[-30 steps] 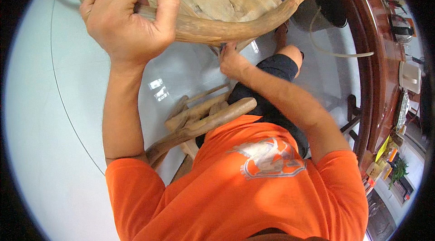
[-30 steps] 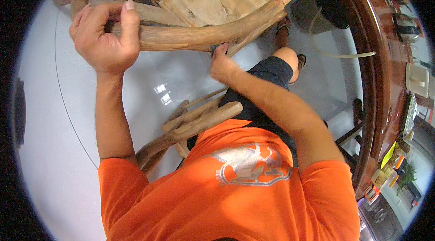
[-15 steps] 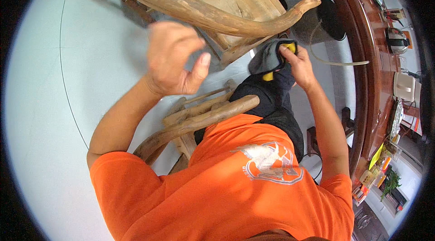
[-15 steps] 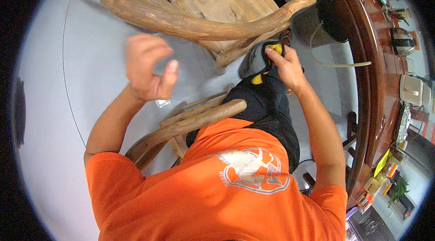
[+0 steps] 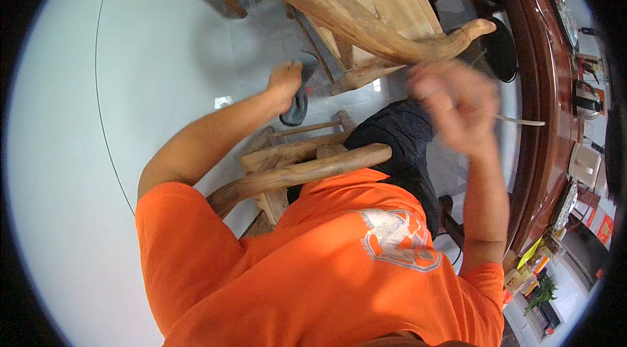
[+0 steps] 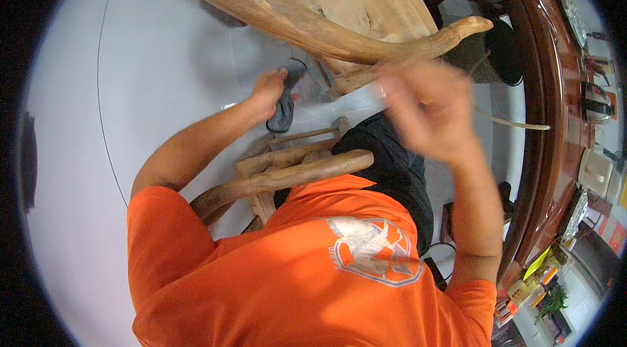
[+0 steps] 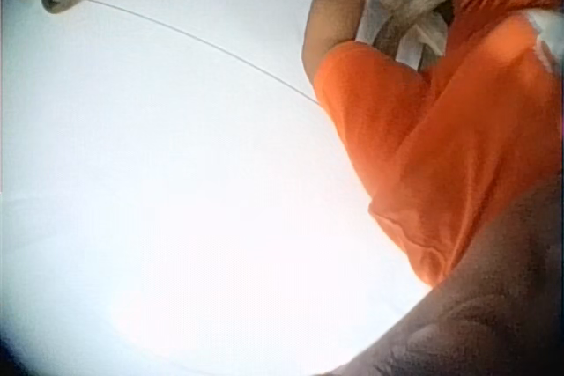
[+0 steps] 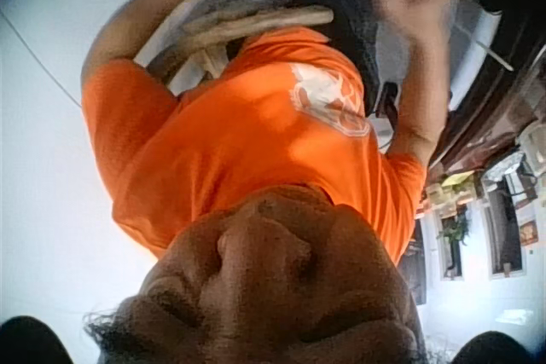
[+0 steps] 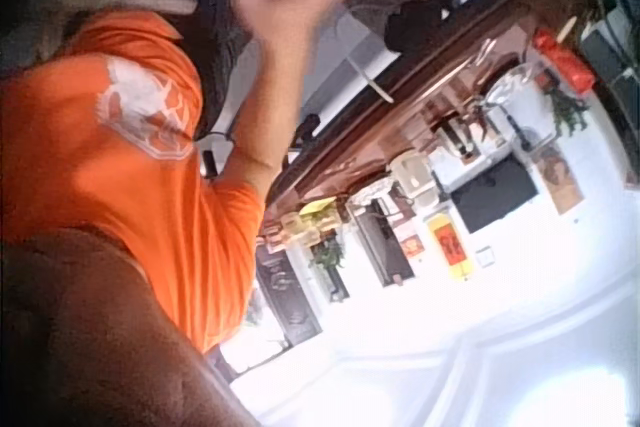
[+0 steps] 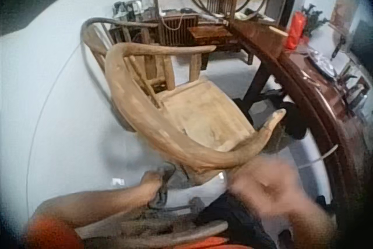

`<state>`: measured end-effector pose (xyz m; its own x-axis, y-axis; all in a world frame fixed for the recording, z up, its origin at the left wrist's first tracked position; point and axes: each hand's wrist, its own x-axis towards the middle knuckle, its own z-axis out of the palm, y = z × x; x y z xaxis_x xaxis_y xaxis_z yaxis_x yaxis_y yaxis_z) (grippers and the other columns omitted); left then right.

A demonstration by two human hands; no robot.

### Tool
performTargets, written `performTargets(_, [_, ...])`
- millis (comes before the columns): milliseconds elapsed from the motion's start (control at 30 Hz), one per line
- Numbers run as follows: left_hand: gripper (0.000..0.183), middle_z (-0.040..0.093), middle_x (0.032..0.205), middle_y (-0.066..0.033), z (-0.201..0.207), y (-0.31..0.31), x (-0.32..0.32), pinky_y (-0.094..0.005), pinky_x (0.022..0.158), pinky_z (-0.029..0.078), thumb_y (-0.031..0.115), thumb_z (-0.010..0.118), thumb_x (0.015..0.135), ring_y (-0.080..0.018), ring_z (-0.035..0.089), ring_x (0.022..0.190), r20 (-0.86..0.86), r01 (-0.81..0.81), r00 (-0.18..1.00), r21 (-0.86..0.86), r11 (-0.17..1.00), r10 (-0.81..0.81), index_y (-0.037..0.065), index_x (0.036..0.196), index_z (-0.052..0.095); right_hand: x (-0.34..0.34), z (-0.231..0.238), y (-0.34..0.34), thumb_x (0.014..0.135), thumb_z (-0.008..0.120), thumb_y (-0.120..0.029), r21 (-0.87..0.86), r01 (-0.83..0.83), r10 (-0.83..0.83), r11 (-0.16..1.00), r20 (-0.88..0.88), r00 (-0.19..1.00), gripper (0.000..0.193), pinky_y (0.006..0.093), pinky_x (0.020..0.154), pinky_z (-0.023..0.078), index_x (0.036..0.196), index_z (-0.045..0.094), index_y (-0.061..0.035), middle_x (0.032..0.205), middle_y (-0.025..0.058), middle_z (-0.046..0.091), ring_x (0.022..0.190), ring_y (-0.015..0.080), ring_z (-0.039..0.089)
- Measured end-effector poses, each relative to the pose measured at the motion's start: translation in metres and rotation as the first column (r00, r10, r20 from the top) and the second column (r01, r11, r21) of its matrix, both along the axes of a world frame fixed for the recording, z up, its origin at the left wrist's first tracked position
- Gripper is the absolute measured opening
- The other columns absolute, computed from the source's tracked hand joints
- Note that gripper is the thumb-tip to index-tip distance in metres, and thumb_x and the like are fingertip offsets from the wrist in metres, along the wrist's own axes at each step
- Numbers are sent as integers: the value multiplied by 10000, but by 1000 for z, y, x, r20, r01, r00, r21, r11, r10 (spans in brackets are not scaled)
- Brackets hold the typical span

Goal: The person sands the wooden surfaces of a chair using a sanding block, moving it across the seat and around the curved backrest and legs.

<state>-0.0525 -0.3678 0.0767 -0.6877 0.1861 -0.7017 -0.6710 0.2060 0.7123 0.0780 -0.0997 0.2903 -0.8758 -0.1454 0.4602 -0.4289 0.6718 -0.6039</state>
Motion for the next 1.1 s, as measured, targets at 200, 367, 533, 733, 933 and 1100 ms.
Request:
performTargets(200, [338, 653, 918, -119, -131, 22, -83, -440, 703, 483, 301, 653, 962, -194, 595, 882, -184, -40, 981, 121, 992, 62, -36, 976, 651, -89, 1, 83, 1058, 645, -267, -360, 387, -386, 849, 78, 919, 305, 279, 740, 534, 1056, 772, 10, 865, 52, 742, 782, 109, 670])
performTargets(367, [237, 630, 825, -100, -122, 71, -11, -425, 680, 484, 171, 734, 892, -215, 606, 794, -253, -65, 957, 284, 957, 140, -22, 856, 601, -131, -59, 76, 1061, 618, -375, 137, 335, -356, 932, 507, 785, 443, 345, 693, 531, 1014, 734, 49, 786, 110, 719, 710, 161, 663])
performTargets(533, [216, 624, 753, -90, -106, 71, 11, -402, 664, 481, 124, 752, 883, -199, 600, 731, -239, -91, 968, -62, 994, 74, -9, 832, 589, -138, -58, 62, 1048, 637, -323, 179, 266, -319, 947, 444, 837, 395, 337, 659, 521, 1020, 734, 59, 756, 123, 698, 678, 162, 650])
performTargets(733, [267, 685, 835, -140, -81, 85, 24, -408, 756, 493, 244, 736, 966, -241, 631, 791, -162, -179, 968, 104, 978, 194, -14, 967, 666, -119, -57, 69, 1063, 636, -311, -23, 525, -480, 851, 369, 796, 391, 262, 619, 500, 892, 721, 31, 743, 53, 675, 673, 86, 611])
performTargets(933, [343, 720, 1056, -260, -113, 89, -24, -492, 876, 507, 277, 679, 996, -423, 688, 1011, -468, -103, 883, -130, 986, 31, -42, 1118, 651, -117, -61, 73, 1051, 659, -304, 31, 565, -546, 824, 308, 780, 378, 234, 598, 480, 851, 721, 12, 690, 31, 665, 639, 64, 596])
performTargets(1100, [462, 681, 1192, -305, -153, 62, -130, -483, 959, 505, 322, 672, 981, -479, 657, 1107, -410, -362, 839, 68, 930, 357, -70, 1219, 615, -127, -64, 61, 1046, 664, -303, 7, 552, -534, 834, 263, 803, 384, 243, 566, 468, 827, 713, 8, 662, 20, 652, 608, 55, 572])
